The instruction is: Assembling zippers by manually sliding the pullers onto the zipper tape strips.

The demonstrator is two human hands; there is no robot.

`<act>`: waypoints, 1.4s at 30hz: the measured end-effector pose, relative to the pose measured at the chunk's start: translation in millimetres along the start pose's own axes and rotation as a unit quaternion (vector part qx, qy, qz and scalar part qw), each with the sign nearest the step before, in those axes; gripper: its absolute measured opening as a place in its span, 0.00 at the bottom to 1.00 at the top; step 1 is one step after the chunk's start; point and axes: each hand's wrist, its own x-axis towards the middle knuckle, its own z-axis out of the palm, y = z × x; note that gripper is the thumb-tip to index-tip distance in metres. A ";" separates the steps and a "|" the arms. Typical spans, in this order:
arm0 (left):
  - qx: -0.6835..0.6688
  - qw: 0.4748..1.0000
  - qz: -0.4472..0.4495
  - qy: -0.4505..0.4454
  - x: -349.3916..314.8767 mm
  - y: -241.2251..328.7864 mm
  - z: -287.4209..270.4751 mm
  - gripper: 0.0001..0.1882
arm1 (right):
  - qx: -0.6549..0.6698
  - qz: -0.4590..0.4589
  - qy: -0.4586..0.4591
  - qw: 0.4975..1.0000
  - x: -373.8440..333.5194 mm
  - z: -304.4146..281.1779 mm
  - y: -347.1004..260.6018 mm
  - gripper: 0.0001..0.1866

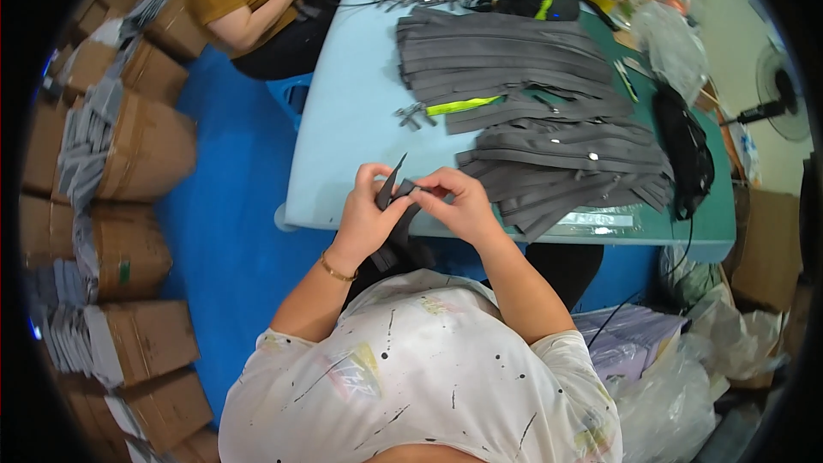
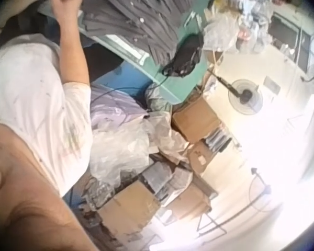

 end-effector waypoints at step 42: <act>-0.205 0.868 -0.145 -0.429 48.2 58.9 32.5 0.14 | 0.038 -0.017 0.047 0.998 10.4 -77.5 -68.8 0.10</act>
